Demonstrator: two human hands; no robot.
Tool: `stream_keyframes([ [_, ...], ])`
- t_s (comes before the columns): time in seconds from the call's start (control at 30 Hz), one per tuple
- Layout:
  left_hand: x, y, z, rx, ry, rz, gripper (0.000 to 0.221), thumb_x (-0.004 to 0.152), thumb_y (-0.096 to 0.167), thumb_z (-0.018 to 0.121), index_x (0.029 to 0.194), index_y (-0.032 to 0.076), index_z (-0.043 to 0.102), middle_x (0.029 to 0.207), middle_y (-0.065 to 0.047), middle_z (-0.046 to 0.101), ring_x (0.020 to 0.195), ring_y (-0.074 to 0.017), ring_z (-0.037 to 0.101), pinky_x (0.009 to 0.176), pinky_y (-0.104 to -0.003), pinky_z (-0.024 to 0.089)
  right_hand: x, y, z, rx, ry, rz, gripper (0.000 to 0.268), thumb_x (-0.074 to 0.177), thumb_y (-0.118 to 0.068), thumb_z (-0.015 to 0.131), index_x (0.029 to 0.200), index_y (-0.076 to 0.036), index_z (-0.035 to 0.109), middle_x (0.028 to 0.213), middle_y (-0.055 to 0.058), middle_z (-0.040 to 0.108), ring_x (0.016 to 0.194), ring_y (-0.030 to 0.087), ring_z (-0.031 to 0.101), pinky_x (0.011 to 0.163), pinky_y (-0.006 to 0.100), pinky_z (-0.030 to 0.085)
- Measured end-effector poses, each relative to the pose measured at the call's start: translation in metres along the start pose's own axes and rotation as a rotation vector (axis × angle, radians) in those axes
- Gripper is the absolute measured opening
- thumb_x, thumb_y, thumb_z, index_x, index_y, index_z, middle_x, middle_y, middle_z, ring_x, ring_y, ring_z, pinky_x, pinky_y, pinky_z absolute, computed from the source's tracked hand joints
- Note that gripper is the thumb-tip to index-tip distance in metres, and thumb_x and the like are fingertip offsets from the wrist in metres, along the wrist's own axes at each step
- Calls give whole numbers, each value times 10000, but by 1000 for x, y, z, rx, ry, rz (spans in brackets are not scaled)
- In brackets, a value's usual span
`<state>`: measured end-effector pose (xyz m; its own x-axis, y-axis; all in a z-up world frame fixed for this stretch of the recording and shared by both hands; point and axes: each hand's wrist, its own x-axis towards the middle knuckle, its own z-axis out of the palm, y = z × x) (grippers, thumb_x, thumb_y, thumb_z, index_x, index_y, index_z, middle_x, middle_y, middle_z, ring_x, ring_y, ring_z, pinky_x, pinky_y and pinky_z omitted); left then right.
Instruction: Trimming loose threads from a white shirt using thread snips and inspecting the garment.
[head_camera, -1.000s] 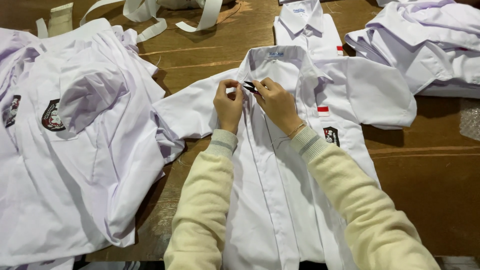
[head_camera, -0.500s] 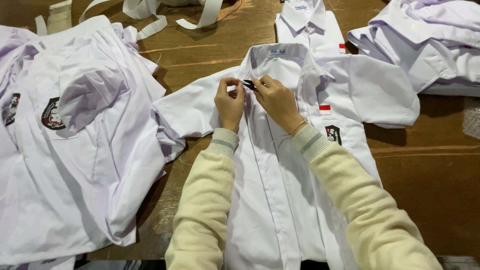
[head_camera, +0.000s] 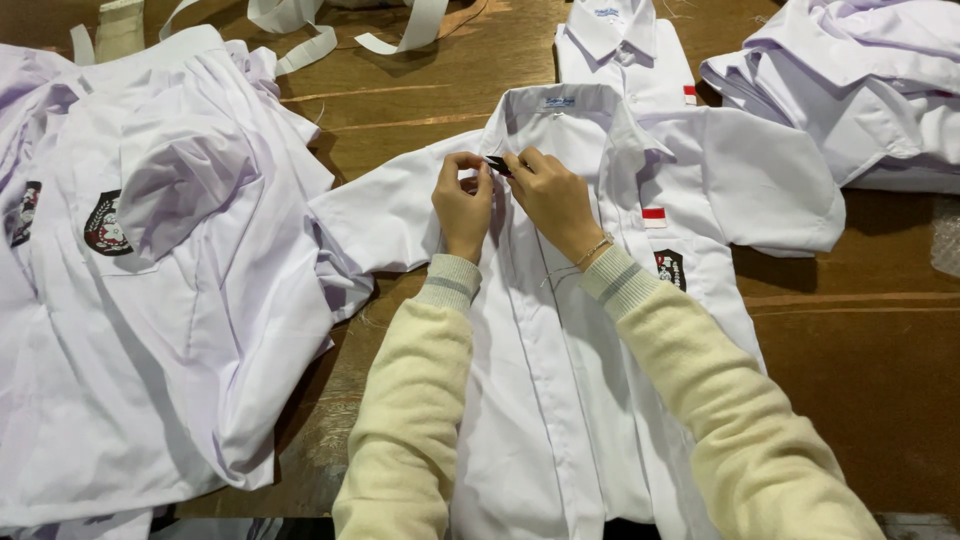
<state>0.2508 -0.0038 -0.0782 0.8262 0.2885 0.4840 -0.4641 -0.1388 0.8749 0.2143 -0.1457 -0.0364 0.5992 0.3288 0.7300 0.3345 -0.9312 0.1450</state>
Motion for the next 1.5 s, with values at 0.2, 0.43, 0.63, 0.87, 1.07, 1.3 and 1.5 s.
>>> stream_keyframes([
  [0.2,0,0,0,5,3,-4,121,901,55,695,982,116,629,869,-97,689,657,-300,758,530,-307,633,0,0,-1,-39,45,-35,260,904,-220,723,1162,-213,692,888,-74,537,701,102,621,526,245,585],
  [0.43,0,2,-1,14,-8,-6,123,893,65,702,974,121,630,865,-108,693,685,-316,760,538,-320,641,-3,0,4,-76,75,-54,201,937,-224,686,1137,-220,707,881,-83,538,684,82,606,512,214,563],
  [0.63,1,5,-3,29,-13,-10,129,886,55,702,967,118,624,857,-112,696,683,-318,759,533,-329,643,-1,1,2,-110,113,-88,137,954,-218,674,1090,-214,689,868,-91,530,657,73,582,493,191,540],
  [0.87,0,7,-4,11,-27,-24,139,885,61,702,989,121,631,860,-102,699,688,-283,760,540,-321,635,-1,1,-2,-111,141,-99,126,957,-208,671,1079,-209,702,874,-90,542,654,70,583,487,187,535],
  [1.07,-1,4,-3,25,-22,-35,156,880,64,711,997,127,631,854,-93,694,694,-272,759,539,-324,631,3,2,-6,-125,193,-137,74,954,-191,674,1024,-210,685,837,-96,503,619,58,538,460,159,496],
  [1.3,-1,1,-3,65,-14,-6,162,870,67,723,986,136,635,833,-85,687,712,-272,757,523,-322,621,1,5,2,-165,226,-159,124,940,-185,689,1047,-242,712,822,-103,490,611,51,510,439,159,478],
  [1.5,-1,5,-3,63,-24,-4,172,861,56,717,991,131,633,838,-96,686,732,-278,757,538,-325,620,4,2,-6,-137,217,-161,111,901,-160,725,991,-220,699,818,-93,496,596,59,512,425,161,472],
])
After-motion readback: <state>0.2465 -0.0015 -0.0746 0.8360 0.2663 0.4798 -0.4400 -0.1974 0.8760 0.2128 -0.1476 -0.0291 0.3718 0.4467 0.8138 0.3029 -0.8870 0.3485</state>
